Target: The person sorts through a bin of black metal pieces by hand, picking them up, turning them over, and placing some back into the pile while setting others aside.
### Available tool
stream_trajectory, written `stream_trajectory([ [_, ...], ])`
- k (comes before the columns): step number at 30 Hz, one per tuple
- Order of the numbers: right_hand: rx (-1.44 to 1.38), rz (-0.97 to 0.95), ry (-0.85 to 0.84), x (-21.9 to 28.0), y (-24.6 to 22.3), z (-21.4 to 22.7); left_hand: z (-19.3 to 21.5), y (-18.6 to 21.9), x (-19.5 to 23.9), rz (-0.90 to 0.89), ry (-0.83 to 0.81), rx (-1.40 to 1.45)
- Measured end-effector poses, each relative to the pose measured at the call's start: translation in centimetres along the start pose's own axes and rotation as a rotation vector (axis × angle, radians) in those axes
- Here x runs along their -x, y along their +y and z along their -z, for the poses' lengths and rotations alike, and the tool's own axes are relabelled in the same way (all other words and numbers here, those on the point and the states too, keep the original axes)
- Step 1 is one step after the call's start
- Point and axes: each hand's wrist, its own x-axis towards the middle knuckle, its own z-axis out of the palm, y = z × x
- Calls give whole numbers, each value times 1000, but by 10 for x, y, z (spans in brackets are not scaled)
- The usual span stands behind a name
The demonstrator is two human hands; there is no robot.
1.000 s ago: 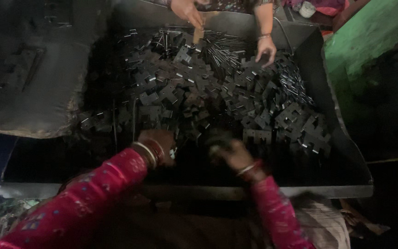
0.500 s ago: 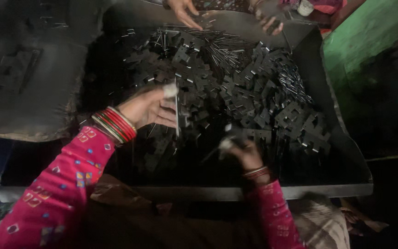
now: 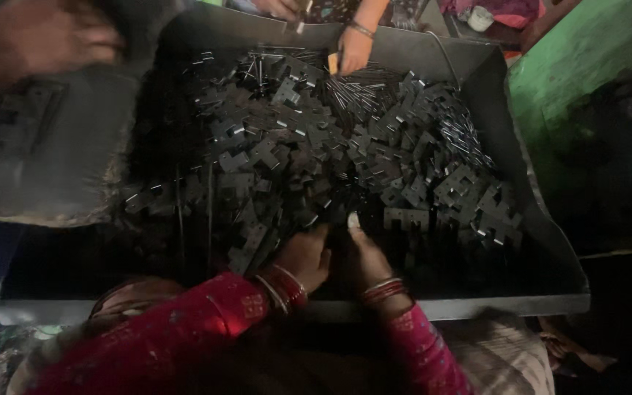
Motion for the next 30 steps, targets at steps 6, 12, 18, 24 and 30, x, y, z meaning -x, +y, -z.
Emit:
stream_trajectory([
  [6, 2058, 376, 335, -45, -71, 78, 49, -8, -30, -5, 204, -32],
  [12, 2174, 158, 571, -103, -119, 173, 156, -24, -53, 184, 247, -620],
  [18, 2191, 82, 327, -94, -128, 180, 312, -149, -14, 489, 632, -1010],
  [24, 2067, 49, 444, -80, -127, 160, 368, -223, 54, 804, 409, -1035],
  [30, 2012, 76, 419, -54, -130, 123, 298, -149, -10, 364, 657, -1267],
])
